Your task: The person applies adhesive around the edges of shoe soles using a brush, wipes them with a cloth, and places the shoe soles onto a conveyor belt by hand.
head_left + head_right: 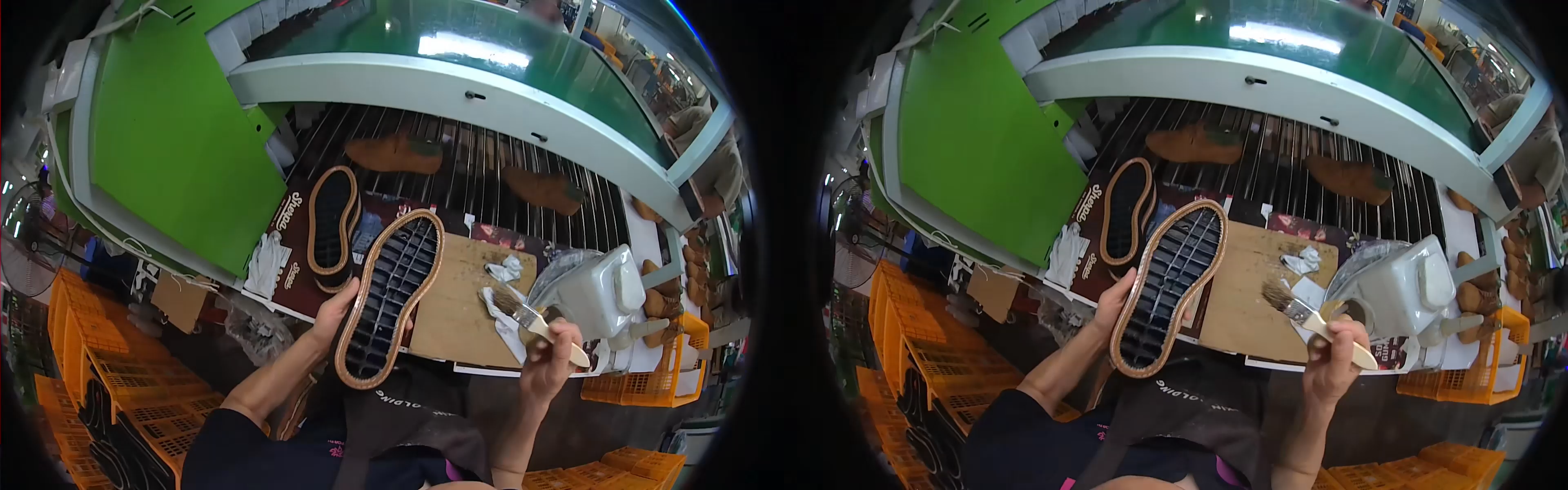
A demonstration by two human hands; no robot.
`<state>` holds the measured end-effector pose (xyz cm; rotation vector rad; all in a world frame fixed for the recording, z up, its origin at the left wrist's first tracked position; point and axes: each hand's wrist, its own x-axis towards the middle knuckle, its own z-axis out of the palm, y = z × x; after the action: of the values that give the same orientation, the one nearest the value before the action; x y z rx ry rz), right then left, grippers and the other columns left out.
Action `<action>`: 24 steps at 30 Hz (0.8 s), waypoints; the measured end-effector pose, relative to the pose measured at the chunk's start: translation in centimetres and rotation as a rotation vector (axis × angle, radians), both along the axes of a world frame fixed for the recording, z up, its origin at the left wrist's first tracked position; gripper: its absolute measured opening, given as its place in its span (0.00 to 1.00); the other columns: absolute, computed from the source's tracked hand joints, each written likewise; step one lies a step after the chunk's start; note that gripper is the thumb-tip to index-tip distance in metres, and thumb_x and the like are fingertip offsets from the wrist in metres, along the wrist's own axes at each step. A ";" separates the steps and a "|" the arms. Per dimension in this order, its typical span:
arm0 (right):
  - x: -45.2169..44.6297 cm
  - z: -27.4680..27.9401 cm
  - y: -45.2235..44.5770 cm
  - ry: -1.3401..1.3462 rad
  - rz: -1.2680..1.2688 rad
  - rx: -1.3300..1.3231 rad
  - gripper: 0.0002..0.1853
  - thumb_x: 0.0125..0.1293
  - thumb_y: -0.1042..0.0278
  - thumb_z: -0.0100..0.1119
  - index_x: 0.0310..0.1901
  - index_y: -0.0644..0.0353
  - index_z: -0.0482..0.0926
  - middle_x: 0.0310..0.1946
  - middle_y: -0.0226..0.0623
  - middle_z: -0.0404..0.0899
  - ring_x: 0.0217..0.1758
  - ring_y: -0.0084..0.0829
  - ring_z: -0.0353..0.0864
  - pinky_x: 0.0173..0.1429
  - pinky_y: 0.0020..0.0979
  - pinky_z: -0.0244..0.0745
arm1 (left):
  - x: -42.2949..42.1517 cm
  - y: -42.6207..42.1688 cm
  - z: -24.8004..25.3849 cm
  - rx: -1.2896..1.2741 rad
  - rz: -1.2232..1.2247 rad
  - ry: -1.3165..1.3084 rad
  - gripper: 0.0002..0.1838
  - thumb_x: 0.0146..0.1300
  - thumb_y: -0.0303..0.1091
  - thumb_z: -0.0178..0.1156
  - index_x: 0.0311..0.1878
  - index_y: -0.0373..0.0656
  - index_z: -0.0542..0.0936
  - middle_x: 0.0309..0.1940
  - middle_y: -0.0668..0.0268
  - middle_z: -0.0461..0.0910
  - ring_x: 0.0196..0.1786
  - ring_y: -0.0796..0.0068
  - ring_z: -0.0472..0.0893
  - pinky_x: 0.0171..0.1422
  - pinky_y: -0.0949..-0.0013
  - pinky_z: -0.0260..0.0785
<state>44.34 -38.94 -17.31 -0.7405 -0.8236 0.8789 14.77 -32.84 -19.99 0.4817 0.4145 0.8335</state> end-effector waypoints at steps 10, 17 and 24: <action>1.8 -1.6 -0.7 0.108 -0.112 -0.093 0.09 0.68 0.64 0.55 0.37 0.61 0.75 0.30 0.31 0.72 0.23 0.19 0.67 0.24 0.18 0.62 | -2.0 21.4 17.3 0.587 -0.381 -0.466 0.37 0.71 0.53 0.35 0.70 0.28 0.48 0.62 0.31 0.57 0.63 0.38 0.67 0.62 0.47 0.69; 0.0 -2.5 -2.2 -0.003 -0.119 -0.207 0.10 0.67 0.63 0.56 0.37 0.63 0.75 0.28 0.32 0.70 0.23 0.18 0.67 0.24 0.18 0.62 | -8.9 35.1 18.5 0.556 1.104 0.702 0.27 0.67 0.49 0.49 0.60 0.36 0.70 0.45 0.54 0.79 0.45 0.66 0.78 0.49 0.66 0.70; -0.8 -5.8 -1.0 -0.209 -0.023 -0.079 0.11 0.67 0.66 0.55 0.44 0.65 0.73 0.31 0.36 0.69 0.26 0.22 0.68 0.31 0.22 0.65 | -10.1 17.6 5.3 0.736 0.775 1.381 0.20 0.68 0.47 0.52 0.51 0.41 0.78 0.42 0.67 0.81 0.47 0.78 0.77 0.46 0.73 0.64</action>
<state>43.57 -39.90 -23.12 -0.9214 -0.9672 0.8258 4.66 -15.21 -14.70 1.6574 1.6579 1.3079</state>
